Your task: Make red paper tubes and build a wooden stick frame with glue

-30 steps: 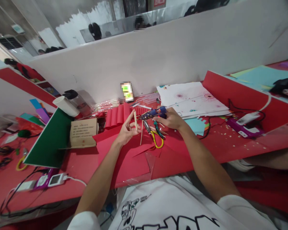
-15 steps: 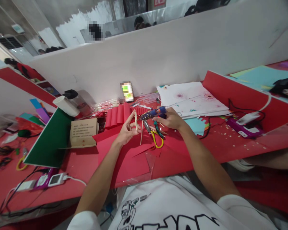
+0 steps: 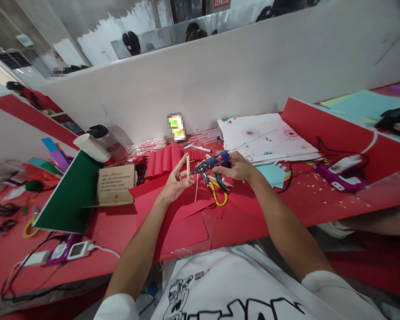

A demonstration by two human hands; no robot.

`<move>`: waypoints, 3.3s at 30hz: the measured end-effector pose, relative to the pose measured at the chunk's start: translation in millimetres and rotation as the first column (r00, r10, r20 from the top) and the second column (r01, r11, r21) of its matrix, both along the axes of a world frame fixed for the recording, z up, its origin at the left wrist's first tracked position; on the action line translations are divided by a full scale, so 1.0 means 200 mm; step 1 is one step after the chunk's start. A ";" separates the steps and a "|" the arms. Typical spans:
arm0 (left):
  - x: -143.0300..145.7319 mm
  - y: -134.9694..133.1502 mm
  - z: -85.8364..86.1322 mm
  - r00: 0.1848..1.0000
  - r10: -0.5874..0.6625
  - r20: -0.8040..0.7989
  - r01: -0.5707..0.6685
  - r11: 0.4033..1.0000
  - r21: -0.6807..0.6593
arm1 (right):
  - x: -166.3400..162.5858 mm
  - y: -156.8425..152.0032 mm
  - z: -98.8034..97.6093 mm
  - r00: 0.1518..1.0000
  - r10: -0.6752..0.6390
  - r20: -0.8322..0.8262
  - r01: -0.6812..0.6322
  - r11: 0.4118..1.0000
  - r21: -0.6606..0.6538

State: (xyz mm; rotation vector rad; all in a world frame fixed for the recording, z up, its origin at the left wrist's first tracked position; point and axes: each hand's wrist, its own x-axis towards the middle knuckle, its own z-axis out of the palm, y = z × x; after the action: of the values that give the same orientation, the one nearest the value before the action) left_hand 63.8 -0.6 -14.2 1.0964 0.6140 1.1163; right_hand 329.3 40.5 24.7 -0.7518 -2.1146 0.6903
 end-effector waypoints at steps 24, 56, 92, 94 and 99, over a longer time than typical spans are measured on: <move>-0.01 0.01 0.00 0.996 -0.059 -0.065 0.063 0.996 0.060 | -0.09 0.02 -0.02 0.859 -0.296 -0.418 0.141 0.921 -0.362; 0.04 -0.02 0.02 0.967 -0.205 -0.151 0.210 0.977 0.023 | -0.39 0.04 -0.23 0.642 -0.527 -0.556 0.021 0.738 -0.675; 0.03 0.00 -0.01 0.990 -0.115 -0.075 0.116 0.993 -0.002 | -0.30 0.02 -0.15 0.776 -0.399 -0.489 0.200 0.891 -0.409; 0.03 0.00 0.00 0.990 -0.122 -0.072 0.122 0.993 -0.005 | -0.28 0.04 -0.15 0.740 -0.426 -0.520 0.198 0.878 -0.436; 0.03 -0.01 0.02 0.989 -0.137 -0.047 0.137 0.991 0.004 | -0.21 0.12 -0.16 0.608 -0.521 -0.599 0.242 0.840 -0.485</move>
State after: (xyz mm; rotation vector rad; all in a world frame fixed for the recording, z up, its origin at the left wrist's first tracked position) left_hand 69.3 -3.3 -9.7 1.1567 0.5630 0.9775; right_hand 287.9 65.0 -6.4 -0.9148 -1.0549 0.9449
